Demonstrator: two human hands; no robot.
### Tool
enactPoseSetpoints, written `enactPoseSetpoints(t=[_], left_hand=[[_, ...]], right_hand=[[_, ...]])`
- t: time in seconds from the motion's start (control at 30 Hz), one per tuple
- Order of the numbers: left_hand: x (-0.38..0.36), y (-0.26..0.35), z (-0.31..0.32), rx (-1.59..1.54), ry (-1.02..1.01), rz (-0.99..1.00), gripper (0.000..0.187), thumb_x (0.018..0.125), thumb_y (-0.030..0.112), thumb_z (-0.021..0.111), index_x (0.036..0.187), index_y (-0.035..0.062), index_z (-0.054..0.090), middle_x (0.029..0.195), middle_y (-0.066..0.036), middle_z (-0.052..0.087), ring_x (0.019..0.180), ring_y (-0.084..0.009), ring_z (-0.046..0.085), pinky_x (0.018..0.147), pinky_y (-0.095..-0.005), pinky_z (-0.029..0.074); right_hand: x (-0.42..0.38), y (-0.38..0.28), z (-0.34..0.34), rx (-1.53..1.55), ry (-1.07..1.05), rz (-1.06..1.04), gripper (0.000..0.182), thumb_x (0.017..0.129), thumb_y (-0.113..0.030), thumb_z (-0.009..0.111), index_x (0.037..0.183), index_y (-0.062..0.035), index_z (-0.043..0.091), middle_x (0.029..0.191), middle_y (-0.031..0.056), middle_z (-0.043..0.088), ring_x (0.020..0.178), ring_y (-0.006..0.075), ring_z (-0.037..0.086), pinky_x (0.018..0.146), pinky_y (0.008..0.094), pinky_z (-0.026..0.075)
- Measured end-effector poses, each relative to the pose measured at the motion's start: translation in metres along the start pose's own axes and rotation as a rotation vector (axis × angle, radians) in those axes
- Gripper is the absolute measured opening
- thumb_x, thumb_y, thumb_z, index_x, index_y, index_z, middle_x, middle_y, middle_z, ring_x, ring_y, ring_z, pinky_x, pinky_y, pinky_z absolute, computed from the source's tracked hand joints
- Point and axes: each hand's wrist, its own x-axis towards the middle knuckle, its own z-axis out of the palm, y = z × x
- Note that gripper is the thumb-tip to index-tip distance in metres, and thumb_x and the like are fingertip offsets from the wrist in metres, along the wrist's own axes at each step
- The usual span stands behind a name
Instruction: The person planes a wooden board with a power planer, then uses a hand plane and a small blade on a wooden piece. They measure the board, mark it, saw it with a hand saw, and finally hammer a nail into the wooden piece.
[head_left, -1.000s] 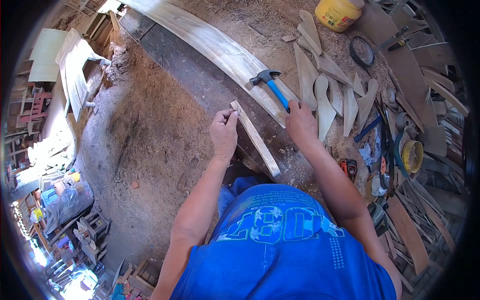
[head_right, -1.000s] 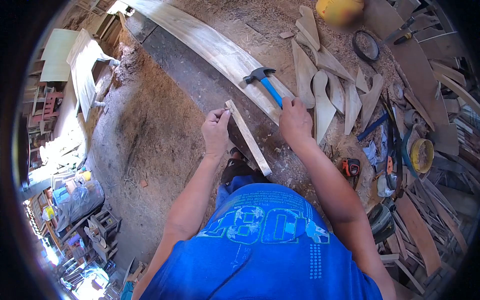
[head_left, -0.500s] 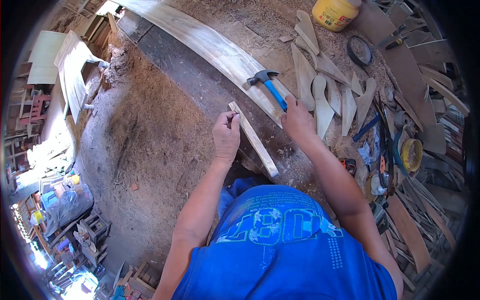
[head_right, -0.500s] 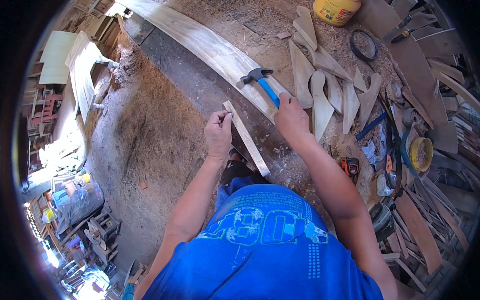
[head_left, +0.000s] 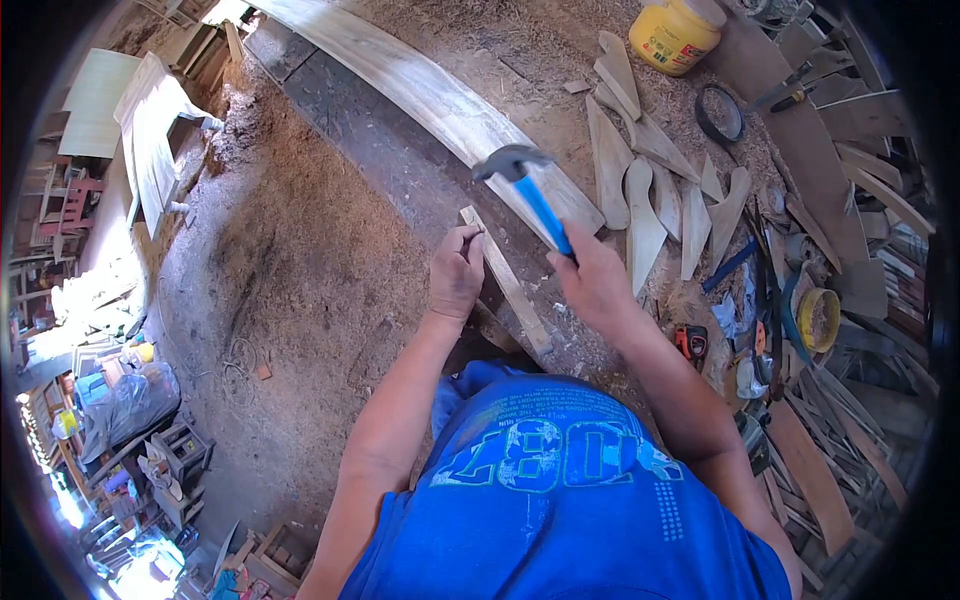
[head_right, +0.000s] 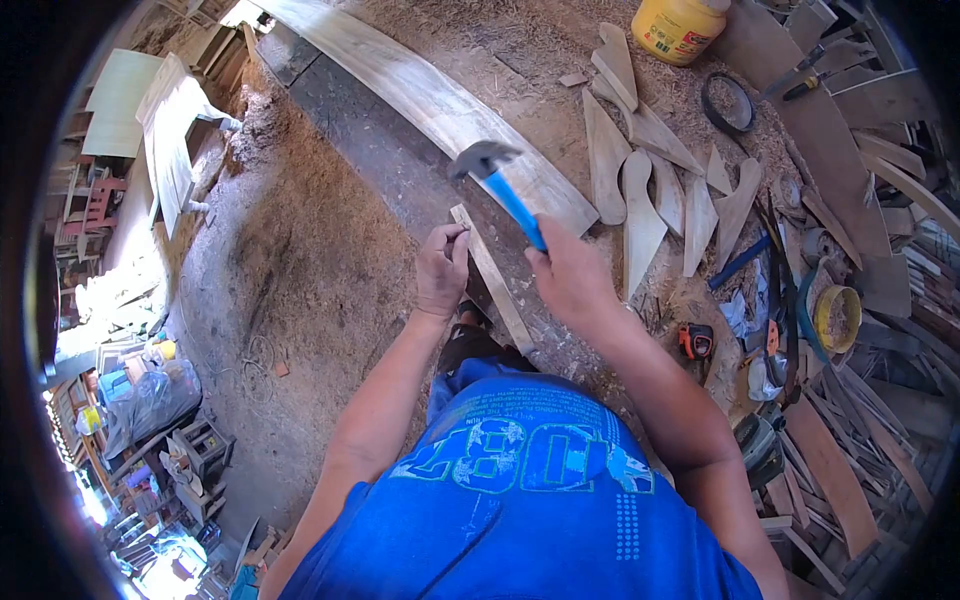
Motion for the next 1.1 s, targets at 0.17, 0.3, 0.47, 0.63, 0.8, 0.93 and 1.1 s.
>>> enactPoseSetpoints(t=[0.17,0.3,0.47,0.63,0.8,0.93,1.1], left_hand=[[-0.002,0.003,0.0,-0.036,-0.023,-0.052,0.01,0.093,0.007,0.062,0.101,0.0016,0.063,0.088,-0.016,0.067,0.076,-0.029,0.068,0.07,-0.0368,0.053],[-0.004,0.0,0.002,-0.018,-0.013,-0.057,0.01,0.093,0.008,0.063,0.101,0.0025,0.063,0.088,-0.016,0.067,0.076,-0.0292,0.068,0.07,-0.0369,0.053],[-0.003,-0.004,0.005,0.051,0.05,0.076,0.01,0.092,0.009,0.063,0.101,0.0039,0.063,0.091,-0.017,0.067,0.082,-0.033,0.067,0.072,-0.0378,0.053],[-0.005,-0.003,0.005,0.009,0.005,0.003,0.01,0.092,0.008,0.063,0.101,0.0037,0.062,0.094,-0.017,0.067,0.086,-0.0338,0.068,0.074,-0.0387,0.054],[-0.006,-0.004,0.008,-0.069,-0.005,-0.123,0.012,0.093,0.007,0.062,0.104,0.0016,0.061,0.093,-0.018,0.067,0.086,-0.0319,0.067,0.076,-0.0357,0.053],[-0.011,-0.003,0.006,-0.027,0.035,0.002,0.014,0.094,0.009,0.062,0.104,-0.0003,0.06,0.09,-0.015,0.067,0.082,-0.0288,0.068,0.077,-0.0343,0.053],[-0.047,0.02,-0.01,-0.179,-0.064,-0.779,0.04,0.091,0.035,0.069,0.113,0.0035,0.061,0.101,-0.014,0.064,0.09,-0.0243,0.064,0.078,-0.0333,0.052]], right_hand=[[-0.014,-0.053,-0.027,-0.138,-0.066,-0.122,0.05,0.092,-0.013,0.062,0.14,-0.0155,0.051,0.084,0.0162,0.062,0.067,0.04,0.063,0.058,0.0483,0.049],[-0.024,-0.057,-0.029,-0.373,-0.028,-0.194,0.055,0.091,-0.013,0.062,0.144,-0.0224,0.049,0.078,0.0123,0.059,0.06,0.031,0.062,0.052,0.0433,0.049],[-0.019,-0.037,-0.011,-0.481,-0.115,-0.066,0.059,0.088,-0.012,0.066,0.144,-0.0221,0.05,0.074,0.0094,0.056,0.055,0.0277,0.057,0.05,0.0409,0.047],[-0.017,-0.062,-0.031,-0.157,0.303,-0.354,0.06,0.087,-0.012,0.066,0.144,-0.0207,0.049,0.075,0.0099,0.056,0.056,0.0302,0.059,0.052,0.0428,0.048],[-0.026,-0.035,-0.008,-0.44,-0.092,-0.079,0.055,0.09,-0.016,0.065,0.143,-0.0192,0.049,0.078,0.0137,0.059,0.061,0.0328,0.062,0.055,0.0449,0.05],[-0.023,-0.03,-0.004,-0.175,-0.045,-0.042,0.05,0.093,-0.019,0.063,0.141,-0.013,0.05,0.084,0.0178,0.064,0.069,0.0386,0.065,0.061,0.0488,0.051],[-0.033,-0.024,-0.025,-0.002,0.01,0.046,0.036,0.094,-0.017,0.062,0.126,-0.0029,0.053,0.086,0.0209,0.063,0.075,0.0425,0.063,0.066,0.0491,0.049]])
